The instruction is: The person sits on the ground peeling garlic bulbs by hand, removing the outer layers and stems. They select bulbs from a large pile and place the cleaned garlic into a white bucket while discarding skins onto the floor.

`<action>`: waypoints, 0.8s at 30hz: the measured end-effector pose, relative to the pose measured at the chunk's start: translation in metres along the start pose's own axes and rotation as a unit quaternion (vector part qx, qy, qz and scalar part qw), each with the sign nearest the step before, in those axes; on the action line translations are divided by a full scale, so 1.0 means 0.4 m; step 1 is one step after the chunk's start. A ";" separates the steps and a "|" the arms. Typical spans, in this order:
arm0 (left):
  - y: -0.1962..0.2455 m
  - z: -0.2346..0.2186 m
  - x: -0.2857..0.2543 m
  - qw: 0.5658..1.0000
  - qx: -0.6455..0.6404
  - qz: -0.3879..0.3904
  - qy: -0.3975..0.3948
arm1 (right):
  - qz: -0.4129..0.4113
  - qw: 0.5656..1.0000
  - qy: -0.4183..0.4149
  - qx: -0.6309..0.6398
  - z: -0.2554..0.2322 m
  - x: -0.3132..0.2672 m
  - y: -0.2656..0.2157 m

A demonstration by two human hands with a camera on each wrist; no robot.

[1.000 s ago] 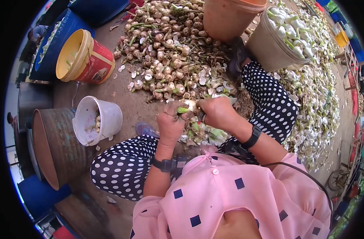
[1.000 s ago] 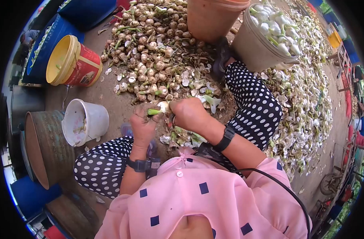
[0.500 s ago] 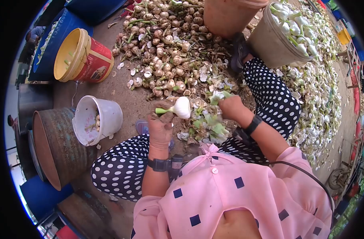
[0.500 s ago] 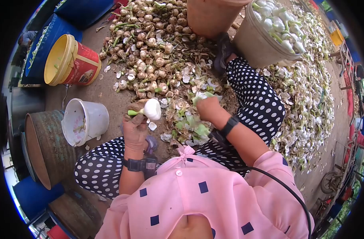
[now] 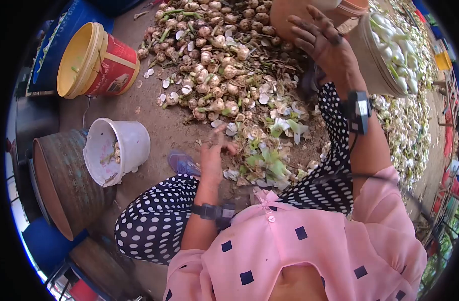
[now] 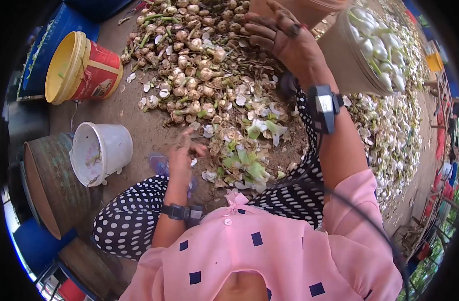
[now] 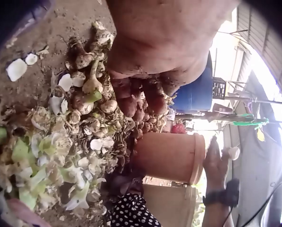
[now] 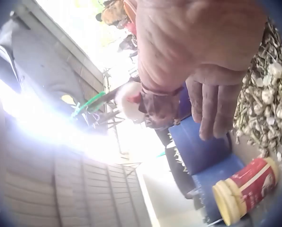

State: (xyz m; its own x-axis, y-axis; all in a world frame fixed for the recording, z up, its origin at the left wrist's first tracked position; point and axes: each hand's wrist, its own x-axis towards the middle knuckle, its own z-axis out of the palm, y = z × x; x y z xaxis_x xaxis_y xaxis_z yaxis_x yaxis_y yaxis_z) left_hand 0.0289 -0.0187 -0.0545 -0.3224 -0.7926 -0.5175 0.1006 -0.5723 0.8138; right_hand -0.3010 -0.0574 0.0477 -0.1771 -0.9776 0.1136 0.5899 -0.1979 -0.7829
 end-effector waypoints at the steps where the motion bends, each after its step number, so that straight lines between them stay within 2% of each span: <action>1: -0.004 -0.002 0.015 0.999 0.038 -0.011 -0.003 | 0.045 0.995 0.023 -0.089 0.007 0.028 0.032; 2: -0.008 -0.004 0.027 0.997 0.076 -0.024 -0.006 | 0.090 0.979 0.045 -0.177 0.009 0.050 0.080; 3: -0.009 -0.001 0.033 0.996 0.092 -0.004 0.007 | 0.137 0.907 -0.008 -0.398 -0.051 0.080 0.173; 4: -0.013 0.001 0.039 0.996 0.090 -0.007 0.016 | 0.080 0.756 -0.051 -0.648 -0.153 0.102 0.324; 5: -0.017 0.001 0.045 0.997 0.067 -0.007 0.030 | 0.166 0.643 -0.086 -0.743 -0.137 0.099 0.382; 6: -0.019 -0.008 0.051 0.998 0.046 -0.007 0.047 | 0.193 0.628 -0.082 -0.750 -0.168 0.094 0.463; 7: -0.020 -0.023 0.054 0.998 0.040 -0.020 0.040 | 0.168 0.659 -0.060 -0.730 -0.220 0.084 0.550; 8: -0.024 -0.033 0.058 0.998 0.039 -0.020 0.049 | 0.189 0.655 -0.029 -0.731 -0.219 0.075 0.599; 9: -0.031 -0.039 0.065 0.997 0.044 -0.025 0.063 | 0.177 0.670 -0.019 -0.721 -0.237 0.061 0.645; 10: -0.039 -0.044 0.069 0.996 0.050 -0.031 0.073 | 0.165 0.684 -0.007 -0.710 -0.225 0.049 0.654; 11: -0.051 -0.060 0.074 0.996 0.039 -0.033 0.068 | 0.181 0.710 0.069 -0.677 -0.215 0.034 0.656; 12: -0.044 -0.060 0.073 0.996 0.037 -0.034 0.067 | 0.182 0.709 0.069 -0.678 -0.201 0.024 0.643; 14: -0.021 -0.048 0.072 0.994 -0.002 -0.003 0.109 | 0.205 0.793 0.086 -0.567 -0.172 0.006 0.599; 15: -0.009 -0.045 0.074 0.994 -0.005 0.000 0.107 | 0.215 0.840 0.056 -0.496 -0.149 -0.007 0.558; 16: 0.003 -0.044 0.073 0.993 -0.014 0.005 0.121 | 0.211 0.839 0.057 -0.497 -0.105 -0.026 0.501; 18: 0.030 -0.020 0.051 0.991 -0.019 0.013 0.129 | 0.095 0.889 -0.056 -0.445 -0.004 -0.074 0.378; 19: 0.047 0.007 0.033 0.993 -0.107 0.013 0.054 | 0.088 0.890 -0.049 -0.446 0.030 -0.099 0.336; 20: 0.061 0.028 0.016 0.981 -0.193 0.011 -0.023 | 0.119 0.913 -0.078 -0.382 0.062 -0.123 0.300; 21: 0.071 0.038 -0.002 0.983 -0.172 -0.016 -0.060 | 0.147 0.931 -0.107 -0.316 0.085 -0.148 0.275; 22: 0.076 0.048 -0.015 0.983 -0.167 -0.012 -0.071 | 0.083 0.923 -0.116 -0.356 0.093 -0.175 0.270; 24: 0.078 0.060 -0.034 0.974 -0.096 0.133 -0.156 | 0.116 0.974 0.045 -0.191 0.140 -0.234 0.249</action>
State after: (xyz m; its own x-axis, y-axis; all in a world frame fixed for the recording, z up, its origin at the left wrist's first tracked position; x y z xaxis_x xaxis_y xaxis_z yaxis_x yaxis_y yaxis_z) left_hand 0.0138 -0.0206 -0.0156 -0.5278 -0.8331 -0.1654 0.3848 -0.4082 0.8278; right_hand -0.1814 0.0103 -0.0068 -0.1526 -0.9792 -0.1336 0.2900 0.0849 -0.9533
